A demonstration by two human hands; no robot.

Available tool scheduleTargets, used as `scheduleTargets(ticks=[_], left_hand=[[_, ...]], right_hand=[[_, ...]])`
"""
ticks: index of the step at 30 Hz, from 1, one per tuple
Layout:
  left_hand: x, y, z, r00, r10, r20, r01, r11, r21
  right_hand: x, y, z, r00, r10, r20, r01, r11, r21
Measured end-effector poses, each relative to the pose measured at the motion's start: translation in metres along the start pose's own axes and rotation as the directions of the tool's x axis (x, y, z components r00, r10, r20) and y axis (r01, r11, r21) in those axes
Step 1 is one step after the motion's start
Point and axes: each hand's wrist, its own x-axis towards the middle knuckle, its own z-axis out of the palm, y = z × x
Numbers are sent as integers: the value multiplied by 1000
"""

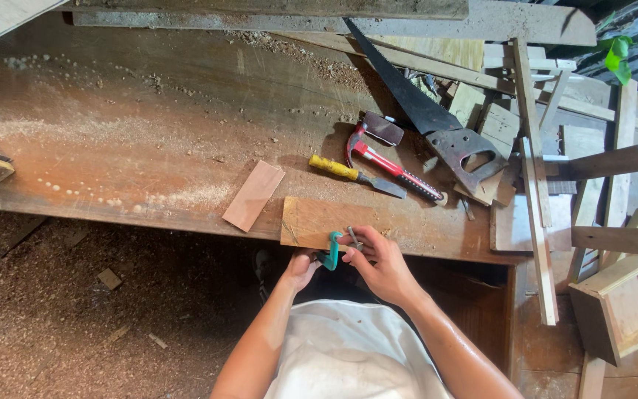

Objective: The person uses a hand saw to cut a small wooden block, then uses a hammer and chisel to shape it. They also use a clamp to secure the wood while working.

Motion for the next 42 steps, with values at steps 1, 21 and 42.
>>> scheduleTargets(ticks=[1,21,42], left_hand=[[0,0,1,1000,-2,-1,2,999,-39],[0,8,11,997,54,62,-49,996,-71],[-1,7,12,989,122,83,-123,992,4]], right_hand=[[-1,-5,0,999,-36,-1,36,999,-24],[-6,-18,3,990,-99,105,111,986,-122],[-6,-45,-10,912,-282,298,409,693,-594]])
